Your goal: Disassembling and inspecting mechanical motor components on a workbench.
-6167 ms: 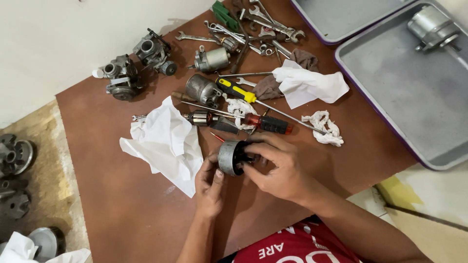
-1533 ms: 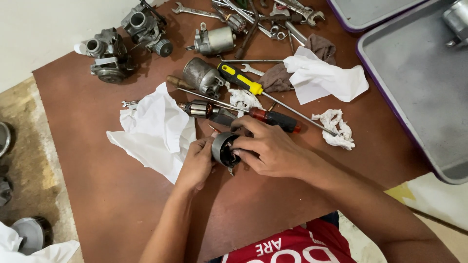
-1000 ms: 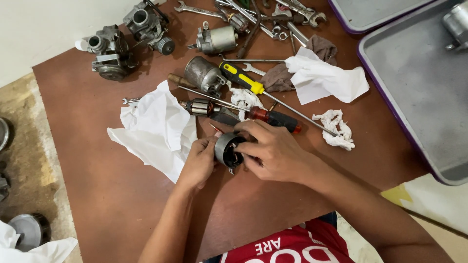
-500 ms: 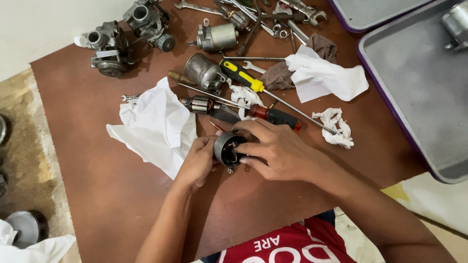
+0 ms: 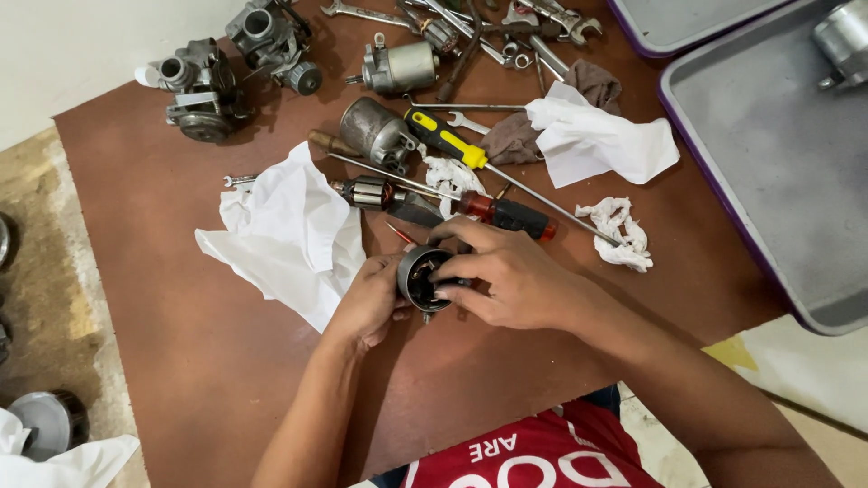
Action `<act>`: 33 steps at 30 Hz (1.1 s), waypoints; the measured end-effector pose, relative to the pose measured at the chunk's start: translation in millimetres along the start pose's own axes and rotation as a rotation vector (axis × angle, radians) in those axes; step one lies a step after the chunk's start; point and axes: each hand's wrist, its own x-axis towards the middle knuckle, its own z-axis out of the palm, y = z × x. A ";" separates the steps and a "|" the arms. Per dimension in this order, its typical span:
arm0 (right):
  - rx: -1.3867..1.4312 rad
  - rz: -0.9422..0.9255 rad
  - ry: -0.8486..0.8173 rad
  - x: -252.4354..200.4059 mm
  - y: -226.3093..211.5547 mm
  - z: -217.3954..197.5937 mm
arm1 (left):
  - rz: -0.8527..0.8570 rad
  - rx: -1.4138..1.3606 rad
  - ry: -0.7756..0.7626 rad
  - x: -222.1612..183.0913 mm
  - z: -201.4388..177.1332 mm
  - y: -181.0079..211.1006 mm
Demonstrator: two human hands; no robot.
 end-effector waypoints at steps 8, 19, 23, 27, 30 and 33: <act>0.098 0.127 -0.104 11.0 -5.4 -4.9 | -0.014 -0.007 0.001 2.0 -4.9 2.2; 0.013 0.173 -0.083 11.0 -5.3 8.3 | -0.026 -0.038 -0.006 5.2 -6.6 -1.4; 0.020 0.194 -0.057 7.7 -3.6 12.3 | -0.014 -0.017 0.008 5.3 -5.5 -1.8; -0.057 0.174 0.006 3.5 -6.0 16.2 | 0.008 0.005 0.049 0.3 0.0 4.5; -0.093 0.159 0.065 -5.3 8.5 30.1 | 0.036 0.043 0.067 3.5 -1.3 -0.8; -0.124 0.135 0.099 -10.6 13.7 35.2 | 0.056 0.073 0.085 -2.0 1.9 4.0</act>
